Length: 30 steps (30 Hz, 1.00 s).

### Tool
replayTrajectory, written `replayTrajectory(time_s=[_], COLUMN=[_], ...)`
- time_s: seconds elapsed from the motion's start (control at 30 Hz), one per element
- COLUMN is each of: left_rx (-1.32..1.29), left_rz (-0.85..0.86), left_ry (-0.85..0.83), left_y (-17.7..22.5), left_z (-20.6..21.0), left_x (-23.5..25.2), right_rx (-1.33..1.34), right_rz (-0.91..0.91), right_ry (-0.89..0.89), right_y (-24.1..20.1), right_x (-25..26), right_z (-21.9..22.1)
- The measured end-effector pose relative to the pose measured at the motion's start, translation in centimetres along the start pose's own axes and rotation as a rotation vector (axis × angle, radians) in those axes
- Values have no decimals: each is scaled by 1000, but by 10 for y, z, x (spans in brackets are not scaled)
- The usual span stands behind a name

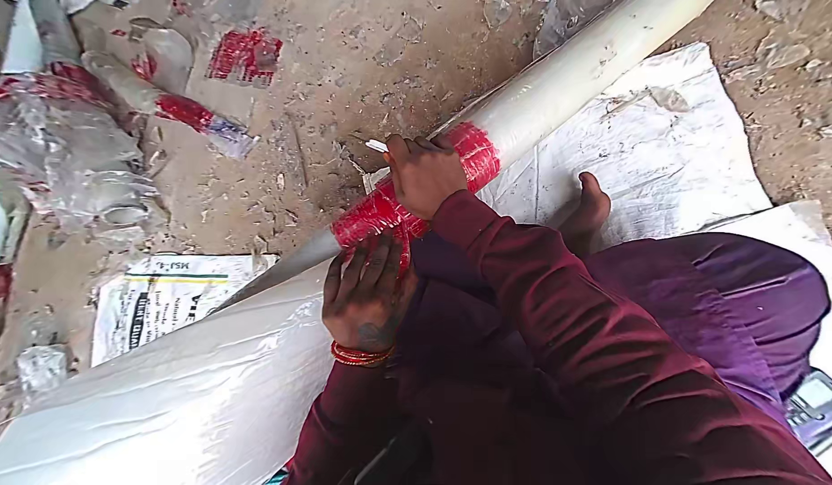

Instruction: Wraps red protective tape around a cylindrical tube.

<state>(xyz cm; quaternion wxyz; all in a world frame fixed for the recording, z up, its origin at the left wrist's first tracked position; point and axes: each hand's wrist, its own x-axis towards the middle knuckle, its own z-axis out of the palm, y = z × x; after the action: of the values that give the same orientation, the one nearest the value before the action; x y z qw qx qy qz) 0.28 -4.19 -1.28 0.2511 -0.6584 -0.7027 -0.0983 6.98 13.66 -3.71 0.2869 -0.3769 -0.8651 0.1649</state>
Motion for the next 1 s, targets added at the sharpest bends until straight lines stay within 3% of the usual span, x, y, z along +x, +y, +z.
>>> replayTrajectory(time_s=[0.1, 0.23, 0.4, 0.43, 0.53, 0.6, 1.0], left_rx=[7, -15, 59, 71, 53, 20, -103], left_rz=[0, 84, 164, 169, 185, 195, 155], left_ry=[-12, 80, 136, 139, 116, 112, 120], left_y=[7, -7, -20, -21, -27, -34, -55], left_z=[-2, 7, 16, 19, 25, 26, 34], left_x=[-8, -4, 10, 8, 6, 13, 27], right_rx=[2, 36, 181, 240, 395, 410, 292], right_rz=[-15, 25, 17, 67, 306, 365, 342], right_ry=[14, -97, 318, 267, -310, -523, -589], right_y=[1, 1, -9, -15, -24, -22, -33], right_x=[-7, 0, -30, -46, -82, -90, -78], right_z=[-2, -13, -16, -23, -47, -48, -40])
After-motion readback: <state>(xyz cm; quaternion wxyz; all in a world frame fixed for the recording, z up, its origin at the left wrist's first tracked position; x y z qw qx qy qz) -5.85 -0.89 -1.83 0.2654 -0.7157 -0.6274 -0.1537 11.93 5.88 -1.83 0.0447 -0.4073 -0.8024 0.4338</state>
